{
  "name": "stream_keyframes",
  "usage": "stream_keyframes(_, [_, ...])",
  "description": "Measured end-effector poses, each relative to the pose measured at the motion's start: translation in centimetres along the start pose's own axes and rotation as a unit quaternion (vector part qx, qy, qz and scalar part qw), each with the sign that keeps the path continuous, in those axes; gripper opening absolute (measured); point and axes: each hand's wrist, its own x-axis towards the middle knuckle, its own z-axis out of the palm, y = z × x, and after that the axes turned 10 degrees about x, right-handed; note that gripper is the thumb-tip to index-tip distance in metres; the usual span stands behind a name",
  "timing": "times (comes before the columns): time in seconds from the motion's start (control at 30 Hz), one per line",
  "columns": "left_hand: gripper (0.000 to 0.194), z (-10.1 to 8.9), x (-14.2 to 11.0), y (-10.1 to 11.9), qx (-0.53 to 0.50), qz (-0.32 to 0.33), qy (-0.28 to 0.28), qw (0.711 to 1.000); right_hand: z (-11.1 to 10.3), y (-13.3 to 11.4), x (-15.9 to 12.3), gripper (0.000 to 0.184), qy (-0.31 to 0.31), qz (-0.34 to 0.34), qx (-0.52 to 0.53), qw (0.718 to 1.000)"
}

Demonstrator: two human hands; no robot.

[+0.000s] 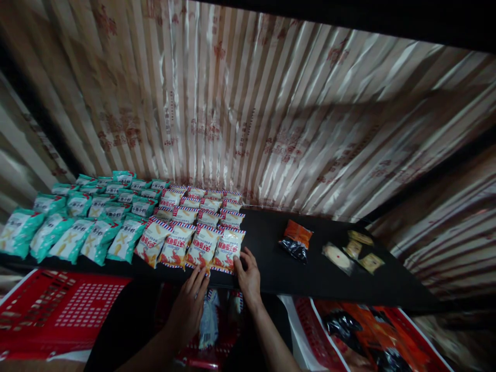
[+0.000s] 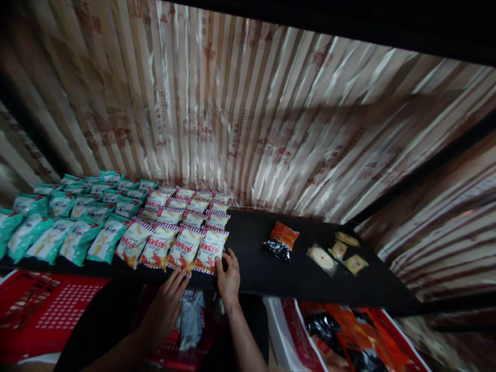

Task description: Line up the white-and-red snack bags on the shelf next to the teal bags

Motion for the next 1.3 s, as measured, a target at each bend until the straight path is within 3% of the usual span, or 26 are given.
stream_keyframes(0.37, [0.055,1.0,0.6,0.0,0.004,0.026,0.039,0.999,0.2,0.4,0.6,0.037,-0.002,-0.002,0.009,1.000])
stream_keyframes(0.67, [0.055,0.0,1.3,-0.6,0.030,0.027,0.041,0.998,0.0,-0.8,1.7,0.066,0.018,0.053,0.063,0.996])
stream_keyframes(0.87, [0.050,-0.6,4.9,-1.9,0.093,-0.007,0.097,0.991,0.4,-1.6,3.9,0.071,-0.016,0.077,0.070,0.994])
stream_keyframes(1.07, [0.052,-0.9,9.0,-2.3,0.094,-0.037,0.099,0.990,1.1,-1.5,4.9,0.068,-0.046,0.065,0.077,0.994])
stream_keyframes(1.3, [0.053,-0.1,10.3,-2.6,0.088,-0.046,0.085,0.991,1.6,-0.6,5.1,0.062,-0.053,0.053,0.060,0.995])
